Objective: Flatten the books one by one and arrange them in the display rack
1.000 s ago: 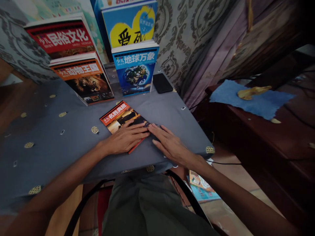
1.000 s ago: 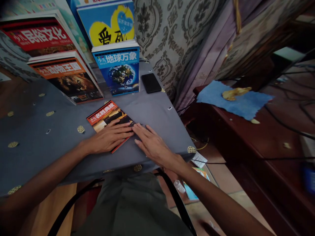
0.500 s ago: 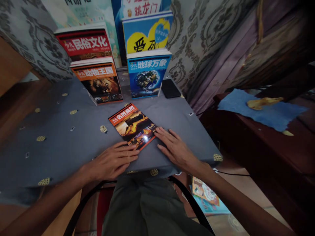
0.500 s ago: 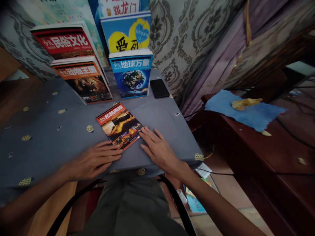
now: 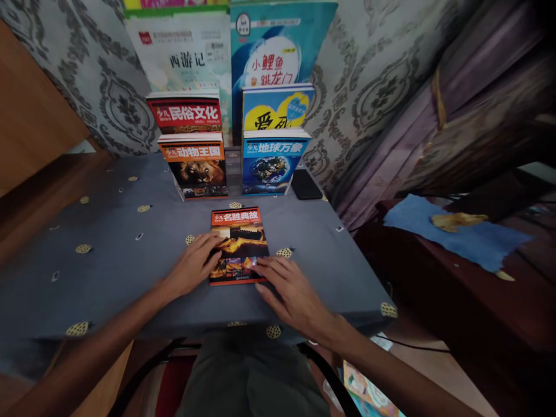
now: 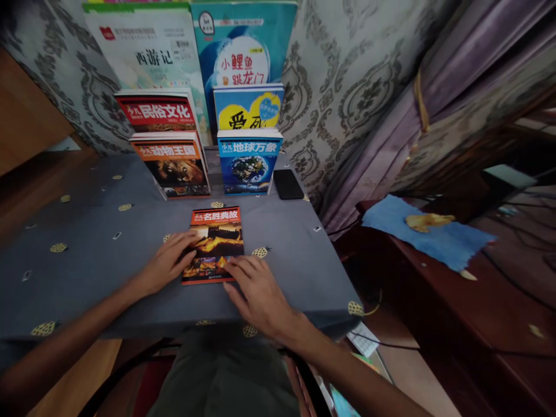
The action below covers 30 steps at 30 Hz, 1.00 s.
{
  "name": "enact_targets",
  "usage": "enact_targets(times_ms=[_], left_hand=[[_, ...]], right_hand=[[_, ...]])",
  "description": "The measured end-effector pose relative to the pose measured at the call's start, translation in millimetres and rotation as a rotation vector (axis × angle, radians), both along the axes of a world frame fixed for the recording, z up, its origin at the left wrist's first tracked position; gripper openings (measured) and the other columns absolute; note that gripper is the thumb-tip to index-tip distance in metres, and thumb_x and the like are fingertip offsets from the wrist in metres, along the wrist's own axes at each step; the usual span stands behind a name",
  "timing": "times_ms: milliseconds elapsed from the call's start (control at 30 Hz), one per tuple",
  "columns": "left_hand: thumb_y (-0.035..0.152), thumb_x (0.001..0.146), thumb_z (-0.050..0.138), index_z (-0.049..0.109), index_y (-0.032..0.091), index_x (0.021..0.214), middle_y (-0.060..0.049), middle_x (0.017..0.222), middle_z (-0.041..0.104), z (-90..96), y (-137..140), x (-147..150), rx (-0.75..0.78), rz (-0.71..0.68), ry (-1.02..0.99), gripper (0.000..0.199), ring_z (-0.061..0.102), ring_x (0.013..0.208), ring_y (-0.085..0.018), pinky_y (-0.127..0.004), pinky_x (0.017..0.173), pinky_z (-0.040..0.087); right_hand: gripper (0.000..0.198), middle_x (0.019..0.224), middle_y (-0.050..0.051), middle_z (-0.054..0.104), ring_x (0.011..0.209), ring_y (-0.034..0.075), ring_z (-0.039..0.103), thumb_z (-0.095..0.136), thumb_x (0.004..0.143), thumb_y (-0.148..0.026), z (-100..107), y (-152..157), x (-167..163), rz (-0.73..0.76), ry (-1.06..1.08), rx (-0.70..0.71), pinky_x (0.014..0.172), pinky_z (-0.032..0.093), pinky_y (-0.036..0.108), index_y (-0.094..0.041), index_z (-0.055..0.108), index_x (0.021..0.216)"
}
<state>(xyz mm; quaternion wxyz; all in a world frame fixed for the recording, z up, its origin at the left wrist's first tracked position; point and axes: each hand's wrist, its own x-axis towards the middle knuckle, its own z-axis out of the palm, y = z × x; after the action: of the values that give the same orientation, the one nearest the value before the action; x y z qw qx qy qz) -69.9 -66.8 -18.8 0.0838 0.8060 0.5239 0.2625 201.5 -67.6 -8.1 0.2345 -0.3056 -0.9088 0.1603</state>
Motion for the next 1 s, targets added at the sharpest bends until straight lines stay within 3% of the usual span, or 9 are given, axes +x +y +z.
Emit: enact_targets(times_ms=[100,333,500,633,767,867,1000], left_hand=[[0.032,0.102,0.041,0.053,0.017,0.136,-0.016,0.144,0.054,-13.4,5.9,5.6,0.046,0.067,0.067,0.039,0.048,0.138,-0.028,-0.051,0.114,0.041],[0.034,0.104,0.035,0.049,0.018,0.142,-0.015,0.151,0.049,-26.0,4.3,8.9,0.048,0.120,0.158,0.043,0.042,0.143,-0.028,-0.053,0.117,0.038],[0.034,0.102,0.038,0.051,0.017,0.139,-0.017,0.153,0.045,-26.3,4.3,9.0,0.042,0.171,0.180,0.042,0.038,0.146,-0.030,-0.053,0.117,0.036],[0.037,0.100,0.043,0.050,0.019,0.140,-0.017,0.155,0.043,-26.2,3.1,11.8,-0.002,0.241,0.125,0.044,0.036,0.147,-0.033,-0.057,0.117,0.033],[0.036,0.095,0.052,0.052,0.022,0.138,-0.013,0.141,0.058,-16.4,10.7,13.2,-0.099,0.245,-0.175,0.045,0.047,0.137,-0.032,-0.054,0.115,0.035],[0.036,0.088,0.061,0.056,0.022,0.131,-0.010,0.128,0.065,-6.0,23.9,13.7,-0.233,0.276,-0.630,0.045,0.062,0.118,-0.027,-0.044,0.103,0.049],[0.034,0.080,0.072,0.057,0.021,0.121,-0.007,0.109,0.070,-1.7,42.4,23.8,-0.401,0.475,-1.262,0.046,0.070,0.091,-0.019,-0.031,0.081,0.056]], right_hand=[[0.046,0.149,0.019,0.051,0.143,0.030,0.043,0.044,0.103,-0.036,-8.7,22.5,-26.1,0.069,-0.094,0.007,0.117,0.036,0.055,-0.010,0.054,0.140],[0.063,0.159,0.018,0.037,0.152,0.029,0.027,0.041,0.102,-0.049,-24.0,78.1,-56.9,0.057,-0.186,-0.028,0.123,0.025,0.053,-0.011,0.041,0.152],[0.066,0.161,0.020,0.032,0.153,0.030,0.023,0.039,0.102,-0.048,-18.6,111.6,-62.3,-0.141,-0.249,-0.048,0.123,0.022,0.051,-0.006,0.039,0.152],[0.065,0.162,0.021,0.031,0.152,0.032,0.024,0.039,0.101,-0.046,-19.5,119.0,-65.6,-0.304,-0.255,-0.048,0.122,0.022,0.051,-0.006,0.040,0.152],[0.062,0.161,0.024,0.031,0.151,0.034,0.028,0.042,0.100,-0.043,-21.9,114.3,-65.6,-0.336,-0.258,-0.045,0.121,0.025,0.050,-0.005,0.043,0.150],[0.060,0.161,0.024,0.031,0.151,0.036,0.028,0.042,0.101,-0.040,-23.5,112.5,-64.2,-0.330,-0.247,-0.047,0.120,0.027,0.051,-0.004,0.043,0.149],[0.061,0.161,0.025,0.030,0.150,0.036,0.030,0.042,0.100,-0.041,-29.7,115.9,-61.2,-0.325,-0.158,-0.064,0.120,0.027,0.051,-0.004,0.043,0.149]])
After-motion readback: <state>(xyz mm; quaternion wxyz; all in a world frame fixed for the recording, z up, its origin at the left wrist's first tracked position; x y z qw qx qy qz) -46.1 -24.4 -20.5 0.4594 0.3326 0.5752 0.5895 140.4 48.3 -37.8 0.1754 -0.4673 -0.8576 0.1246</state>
